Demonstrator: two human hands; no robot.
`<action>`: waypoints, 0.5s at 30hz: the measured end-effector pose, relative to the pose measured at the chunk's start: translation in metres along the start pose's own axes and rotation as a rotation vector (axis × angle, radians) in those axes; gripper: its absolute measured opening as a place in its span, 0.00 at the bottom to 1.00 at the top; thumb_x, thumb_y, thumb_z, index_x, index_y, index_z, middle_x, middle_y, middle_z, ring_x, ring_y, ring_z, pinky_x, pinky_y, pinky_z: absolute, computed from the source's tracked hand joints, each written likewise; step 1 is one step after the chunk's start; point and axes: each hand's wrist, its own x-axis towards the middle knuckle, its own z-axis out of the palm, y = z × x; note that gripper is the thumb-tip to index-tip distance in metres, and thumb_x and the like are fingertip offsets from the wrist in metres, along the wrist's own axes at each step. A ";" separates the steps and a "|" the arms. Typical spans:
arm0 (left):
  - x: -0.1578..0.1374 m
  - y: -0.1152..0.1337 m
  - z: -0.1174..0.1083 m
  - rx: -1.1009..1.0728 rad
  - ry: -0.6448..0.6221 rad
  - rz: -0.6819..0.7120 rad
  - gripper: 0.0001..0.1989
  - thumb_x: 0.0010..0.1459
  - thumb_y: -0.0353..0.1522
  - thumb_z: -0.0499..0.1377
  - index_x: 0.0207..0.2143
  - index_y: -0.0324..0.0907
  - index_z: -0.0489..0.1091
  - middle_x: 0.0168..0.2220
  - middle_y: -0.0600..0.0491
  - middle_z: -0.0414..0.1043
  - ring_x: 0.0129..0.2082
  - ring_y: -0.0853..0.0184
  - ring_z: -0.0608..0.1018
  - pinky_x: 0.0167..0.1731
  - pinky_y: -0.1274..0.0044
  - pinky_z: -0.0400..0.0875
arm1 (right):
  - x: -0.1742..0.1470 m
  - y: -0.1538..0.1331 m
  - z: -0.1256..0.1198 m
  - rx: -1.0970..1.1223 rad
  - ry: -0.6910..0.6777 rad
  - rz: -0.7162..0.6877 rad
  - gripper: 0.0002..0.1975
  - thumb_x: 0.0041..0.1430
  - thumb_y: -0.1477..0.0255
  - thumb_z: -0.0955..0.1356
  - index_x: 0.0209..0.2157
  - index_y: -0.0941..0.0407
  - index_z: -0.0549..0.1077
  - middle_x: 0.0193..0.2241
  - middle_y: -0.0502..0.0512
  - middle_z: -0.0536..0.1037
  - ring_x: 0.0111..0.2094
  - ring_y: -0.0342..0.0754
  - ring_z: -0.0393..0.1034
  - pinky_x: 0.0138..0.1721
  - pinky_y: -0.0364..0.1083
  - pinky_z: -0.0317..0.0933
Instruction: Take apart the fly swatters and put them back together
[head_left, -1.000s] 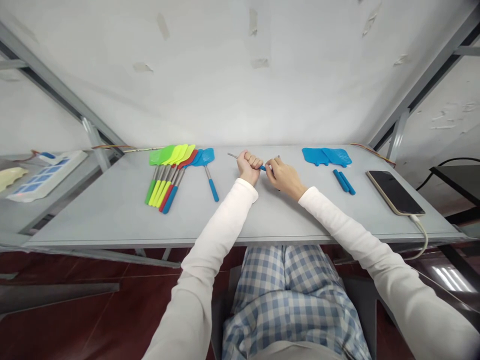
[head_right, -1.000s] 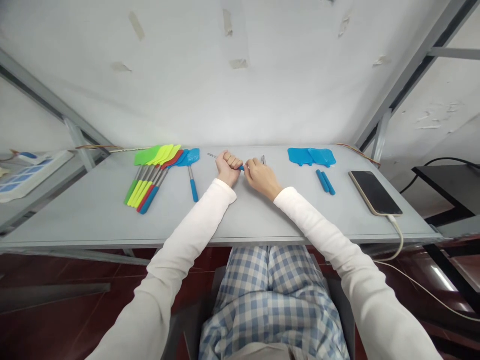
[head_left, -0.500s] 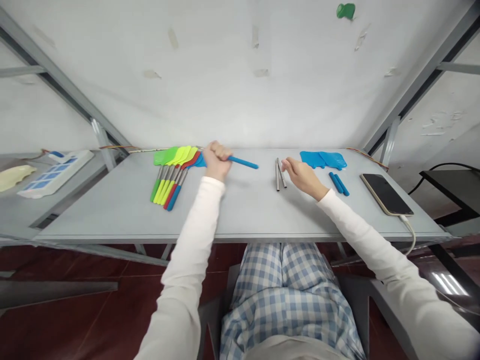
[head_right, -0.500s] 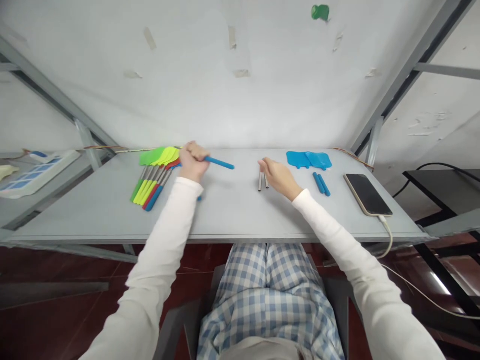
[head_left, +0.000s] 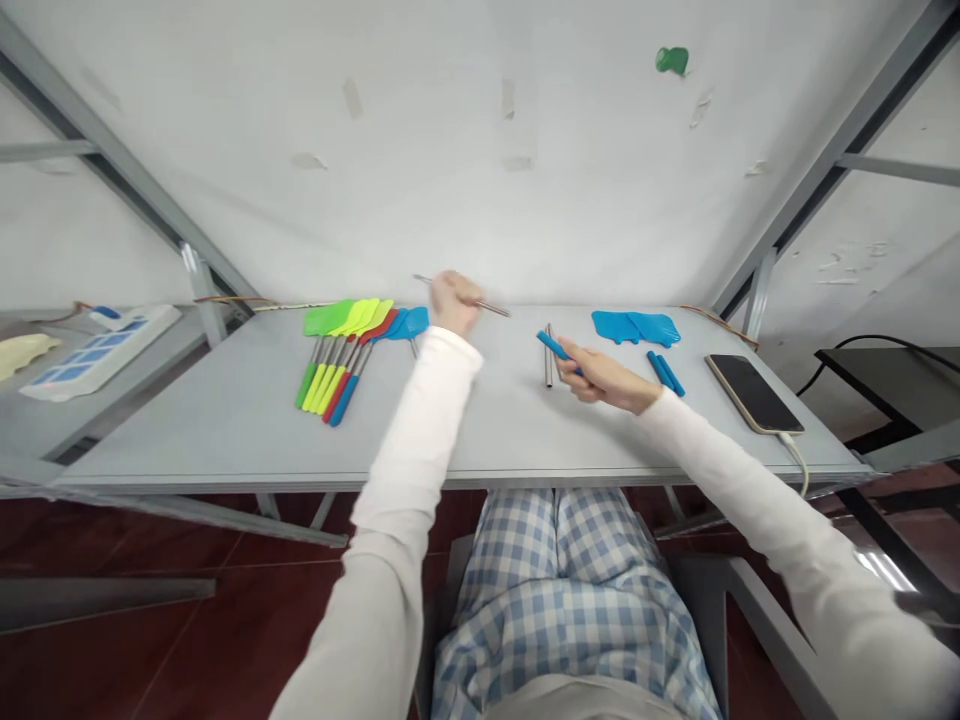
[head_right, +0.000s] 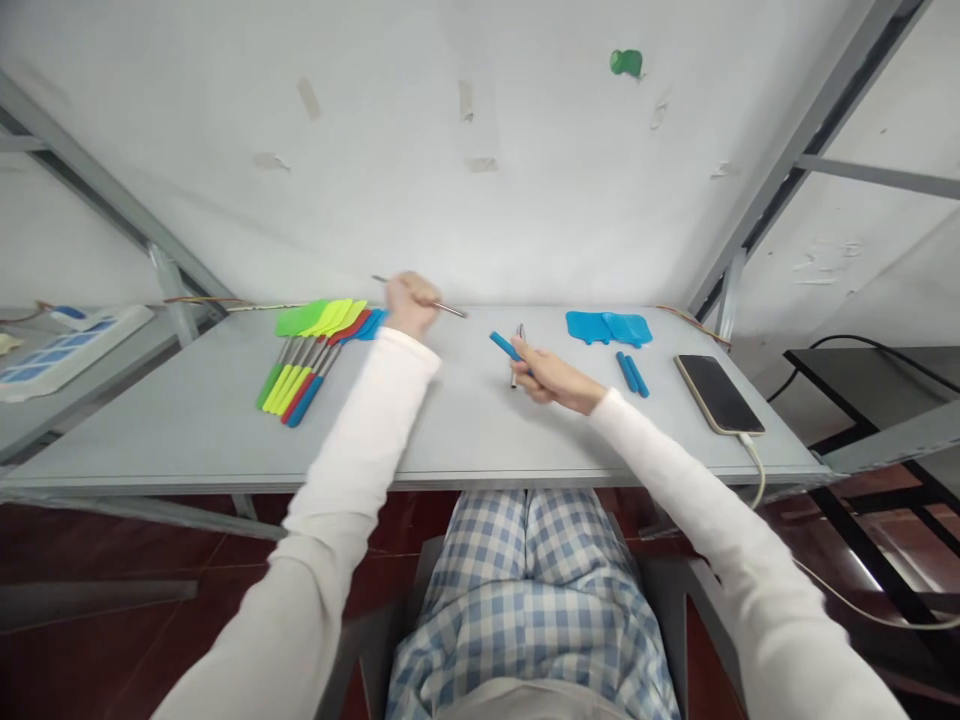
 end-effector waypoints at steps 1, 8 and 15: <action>0.005 0.015 -0.005 -0.048 0.010 0.079 0.20 0.60 0.25 0.44 0.19 0.43 0.37 0.11 0.63 0.34 0.08 0.79 0.44 0.10 0.84 0.41 | -0.012 0.006 -0.011 0.056 -0.030 0.027 0.25 0.63 0.47 0.51 0.23 0.52 0.53 0.16 0.41 0.48 0.15 0.39 0.40 0.18 0.42 0.40; 0.009 -0.009 -0.035 0.377 -0.067 -0.303 0.19 0.62 0.30 0.50 0.20 0.44 0.44 0.14 0.66 0.38 0.10 0.81 0.45 0.10 0.86 0.39 | -0.024 0.056 -0.069 -0.516 0.589 0.169 0.18 0.64 0.56 0.59 0.35 0.56 0.69 0.18 0.49 0.70 0.22 0.44 0.63 0.28 0.43 0.54; -0.003 -0.108 -0.034 1.238 -0.056 -0.026 0.15 0.58 0.31 0.56 0.43 0.40 0.53 0.34 0.51 0.62 0.23 0.75 0.65 0.24 0.79 0.64 | 0.002 0.085 -0.058 -1.137 0.796 0.307 0.18 0.62 0.64 0.63 0.39 0.65 0.75 0.44 0.73 0.73 0.51 0.64 0.63 0.46 0.54 0.54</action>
